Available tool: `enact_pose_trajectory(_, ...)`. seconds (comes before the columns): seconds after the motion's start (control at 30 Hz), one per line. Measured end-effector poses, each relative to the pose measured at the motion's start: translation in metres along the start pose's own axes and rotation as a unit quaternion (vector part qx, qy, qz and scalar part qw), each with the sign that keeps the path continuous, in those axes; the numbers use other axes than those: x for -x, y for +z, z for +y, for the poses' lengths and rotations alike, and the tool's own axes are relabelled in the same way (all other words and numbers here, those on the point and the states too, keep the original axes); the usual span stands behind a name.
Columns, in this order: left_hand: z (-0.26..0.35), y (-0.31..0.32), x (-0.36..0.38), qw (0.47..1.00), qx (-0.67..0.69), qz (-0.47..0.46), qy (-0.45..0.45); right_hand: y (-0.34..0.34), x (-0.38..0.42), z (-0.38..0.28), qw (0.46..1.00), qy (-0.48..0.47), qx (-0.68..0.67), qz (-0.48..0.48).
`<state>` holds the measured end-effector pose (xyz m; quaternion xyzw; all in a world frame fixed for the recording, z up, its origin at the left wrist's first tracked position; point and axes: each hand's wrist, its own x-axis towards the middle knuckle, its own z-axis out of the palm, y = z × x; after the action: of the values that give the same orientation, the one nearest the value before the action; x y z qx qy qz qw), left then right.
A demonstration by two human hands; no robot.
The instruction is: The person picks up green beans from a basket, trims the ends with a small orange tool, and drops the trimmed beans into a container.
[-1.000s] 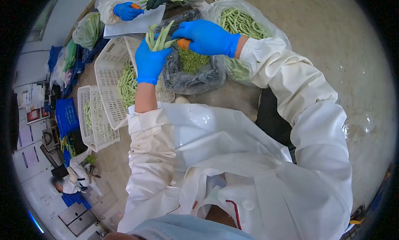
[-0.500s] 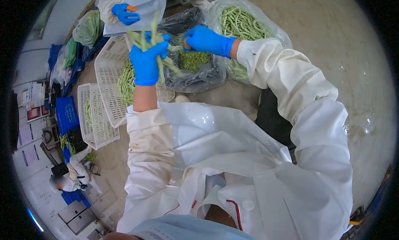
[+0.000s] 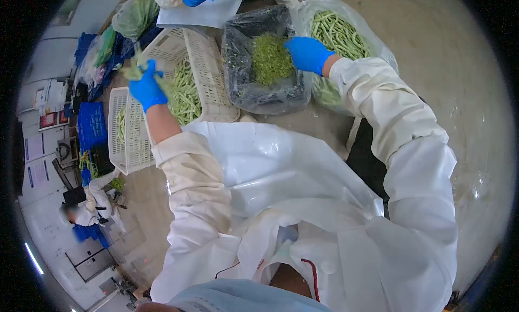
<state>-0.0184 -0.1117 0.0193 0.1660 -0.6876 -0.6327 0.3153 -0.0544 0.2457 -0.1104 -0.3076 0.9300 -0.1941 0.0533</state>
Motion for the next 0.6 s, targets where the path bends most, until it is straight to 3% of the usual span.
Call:
enact_pose_trajectory(0.03, 0.004, 0.012, 0.011, 0.995, 0.025, -0.054, -0.078, -0.018, -0.002, -0.012, 1.0, 0.012, -0.011, 0.025)
enact_pose_trajectory(0.1, 0.004, 0.033, 0.032, 0.959, 0.079, -0.239, -0.129, -0.038, -0.01, -0.027, 0.993, -0.004, -0.069, 0.092)
enact_pose_trajectory(0.17, 0.016, 0.055, 0.062, 0.934, 0.03, -0.314, -0.167, -0.05, -0.018, -0.035, 0.97, -0.057, -0.161, 0.176)
enact_pose_trajectory(0.27, 0.016, 0.077, 0.084, 0.903, -0.041, -0.399, -0.156, -0.08, -0.02, -0.059, 0.93, -0.13, -0.223, 0.261)
enact_pose_trajectory(0.37, -0.007, 0.085, 0.083, 0.882, -0.131, -0.448, -0.057, -0.089, -0.019, -0.055, 0.937, -0.151, -0.236, 0.208)
enact_pose_trajectory(0.5, -0.017, 0.089, 0.086, 0.898, -0.191, -0.38, 0.115, -0.099, -0.006, -0.052, 0.979, -0.095, -0.166, 0.076)
enact_pose_trajectory(0.6, -0.011, 0.09, 0.091, 0.857, -0.306, -0.349, 0.225, -0.093, -0.005, -0.048, 0.985, -0.09, -0.122, 0.077)
